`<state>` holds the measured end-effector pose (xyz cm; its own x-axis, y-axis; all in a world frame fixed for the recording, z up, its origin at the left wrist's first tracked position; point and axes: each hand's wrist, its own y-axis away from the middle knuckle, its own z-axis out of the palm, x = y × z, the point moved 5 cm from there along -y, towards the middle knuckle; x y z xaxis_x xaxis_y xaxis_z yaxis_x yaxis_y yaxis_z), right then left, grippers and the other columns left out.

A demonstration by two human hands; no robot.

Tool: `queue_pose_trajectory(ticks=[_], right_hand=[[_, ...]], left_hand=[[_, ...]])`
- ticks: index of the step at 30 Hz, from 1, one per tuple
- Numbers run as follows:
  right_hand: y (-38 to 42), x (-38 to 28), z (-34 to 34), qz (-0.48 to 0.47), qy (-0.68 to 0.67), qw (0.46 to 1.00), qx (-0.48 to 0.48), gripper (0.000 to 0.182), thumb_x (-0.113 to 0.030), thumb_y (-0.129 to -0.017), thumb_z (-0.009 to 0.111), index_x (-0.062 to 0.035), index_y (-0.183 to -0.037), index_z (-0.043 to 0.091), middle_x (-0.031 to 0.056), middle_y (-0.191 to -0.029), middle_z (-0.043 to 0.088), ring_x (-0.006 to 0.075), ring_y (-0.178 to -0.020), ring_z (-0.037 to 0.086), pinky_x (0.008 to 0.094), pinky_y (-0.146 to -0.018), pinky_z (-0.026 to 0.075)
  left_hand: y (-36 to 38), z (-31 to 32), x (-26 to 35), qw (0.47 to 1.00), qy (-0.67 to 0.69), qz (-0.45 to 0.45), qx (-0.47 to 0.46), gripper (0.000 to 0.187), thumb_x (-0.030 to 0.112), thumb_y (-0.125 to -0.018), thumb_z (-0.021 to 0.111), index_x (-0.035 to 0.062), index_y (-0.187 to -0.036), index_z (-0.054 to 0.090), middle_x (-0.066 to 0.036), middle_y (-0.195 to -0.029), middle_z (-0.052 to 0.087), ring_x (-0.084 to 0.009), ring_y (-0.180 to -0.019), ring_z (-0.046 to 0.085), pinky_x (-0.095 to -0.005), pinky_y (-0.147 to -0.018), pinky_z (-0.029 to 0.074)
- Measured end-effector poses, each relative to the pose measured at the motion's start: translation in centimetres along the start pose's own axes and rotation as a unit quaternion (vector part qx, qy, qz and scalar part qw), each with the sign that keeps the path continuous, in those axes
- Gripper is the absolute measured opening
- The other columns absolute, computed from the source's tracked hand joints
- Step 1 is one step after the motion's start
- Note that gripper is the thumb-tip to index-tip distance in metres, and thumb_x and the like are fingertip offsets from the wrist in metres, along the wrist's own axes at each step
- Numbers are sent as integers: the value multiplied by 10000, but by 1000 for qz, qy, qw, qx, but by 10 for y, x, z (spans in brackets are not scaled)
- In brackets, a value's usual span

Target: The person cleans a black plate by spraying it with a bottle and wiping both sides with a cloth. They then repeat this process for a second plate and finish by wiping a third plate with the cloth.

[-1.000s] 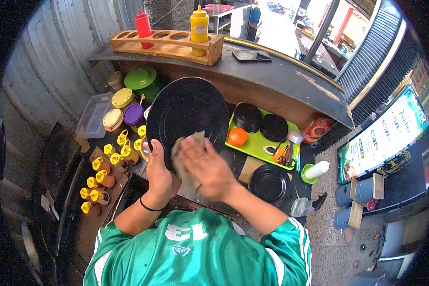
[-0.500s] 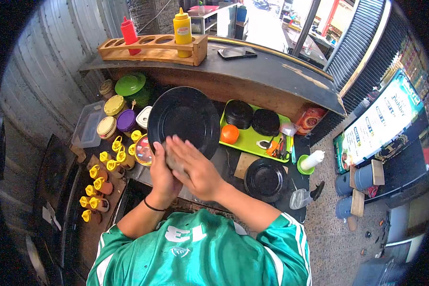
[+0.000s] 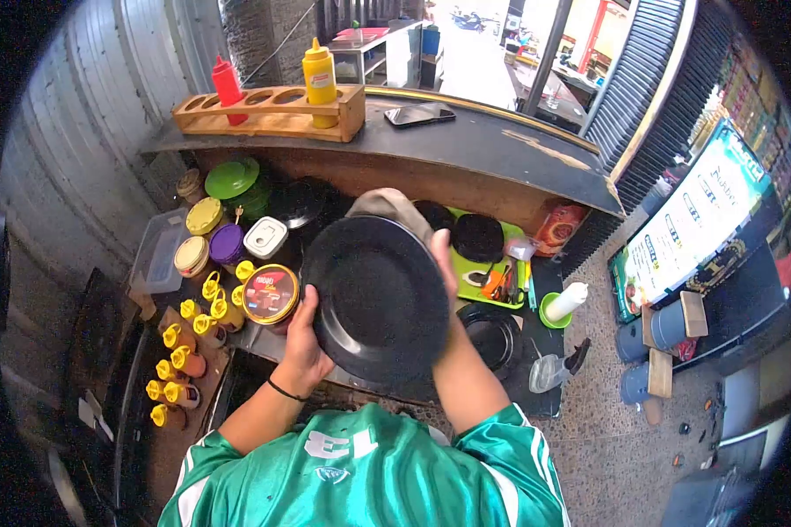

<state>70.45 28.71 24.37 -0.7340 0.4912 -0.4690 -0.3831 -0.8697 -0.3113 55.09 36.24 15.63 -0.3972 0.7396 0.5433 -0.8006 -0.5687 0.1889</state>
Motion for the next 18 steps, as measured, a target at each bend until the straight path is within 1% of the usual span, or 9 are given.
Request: queue_pose_trajectory(ticks=[1, 3, 4, 5, 9, 13, 14, 16, 18], right_hand=[[0, 2, 2, -5, 1, 1000, -2, 825, -653, -1062, 435, 8, -1556, 447, 213, -1525, 552, 321, -1372, 573, 475, -1196, 435], [2, 12, 8, 59, -62, 996, -24, 705, -591, -1099, 410, -39, -1531, 480, 170, -1505, 578, 328, -1334, 601, 463, -1155, 472], [8, 19, -10, 94, 77, 986, 116, 689, -576, -1094, 432, -48, -1535, 479, 162, -1518, 569, 323, -1356, 583, 459, -1160, 468], [22, 24, -32, 125, 212, 935, 255, 675, -561, -1090, 454, -57, -1539, 479, 154, -1531, 561, 318, -1379, 565, 455, -1164, 465], [30, 29, -79, 110, 185, 961, 172, 679, -554, -1069, 492, -69, -1543, 484, 137, -1562, 534, 301, -1400, 546, 459, -1184, 443], [60, 89, -111, 82, 146, 984, 55, 688, -545, -1040, 542, -85, -1550, 491, 114, -1603, 499, 280, -1428, 522, 465, -1209, 414], [59, 82, -89, 82, 147, 984, 54, 688, -545, -1040, 542, -85, -1550, 491, 114, -1603, 499, 280, -1428, 522, 465, -1209, 414], [67, 59, -39, 21, -77, 996, 46, 675, -520, -1040, 546, -107, -1568, 471, 79, -1632, 474, 261, -1486, 454, 448, -1252, 340], [76, 36, -15, 0, -71, 997, 39, 685, -521, -1040, 542, -104, -1576, 457, 63, -1639, 468, 262, -1505, 430, 441, -1267, 307]], left_hand=[[-6, 0, 2, 1000, 9, 24, -17, 528, 431, -1101, 550, 79, -1490, 490, -124, -1425, 637, -300, -1279, 644, -506, -1086, 536], [-11, 0, 9, 998, 12, 51, -35, 564, 456, -1100, 537, 77, -1512, 472, -126, -1455, 617, -299, -1315, 618, -496, -1127, 504], [-12, 1, 11, 998, 13, 53, -36, 564, 456, -1100, 537, 77, -1512, 472, -126, -1455, 617, -299, -1315, 618, -496, -1127, 504], [-13, 3, 10, 998, 19, 51, -44, 581, 486, -1095, 528, 74, -1503, 497, -130, -1451, 626, -313, -1314, 619, -511, -1138, 486], [-23, 18, 11, 995, 40, 59, -68, 609, 524, -1089, 514, 73, -1499, 521, -131, -1457, 629, -322, -1324, 613, -514, -1158, 461], [-24, 25, 23, 991, -16, 124, -37, 601, 519, -1091, 514, 73, -1493, 526, -127, -1458, 630, -317, -1323, 615, -506, -1157, 465], [-23, 25, 24, 991, -15, 125, -39, 601, 519, -1091, 514, 73, -1493, 526, -127, -1458, 630, -317, -1323, 615, -506, -1157, 465], [-22, 20, 27, 992, 19, 114, -47, 590, 507, -1095, 512, 71, -1494, 522, -127, -1459, 630, -315, -1322, 616, -505, -1157, 466], [-27, 4, 28, 993, 42, 101, -46, 565, 475, -1098, 527, 78, -1500, 513, -127, -1456, 633, -317, -1321, 617, -510, -1151, 474]])
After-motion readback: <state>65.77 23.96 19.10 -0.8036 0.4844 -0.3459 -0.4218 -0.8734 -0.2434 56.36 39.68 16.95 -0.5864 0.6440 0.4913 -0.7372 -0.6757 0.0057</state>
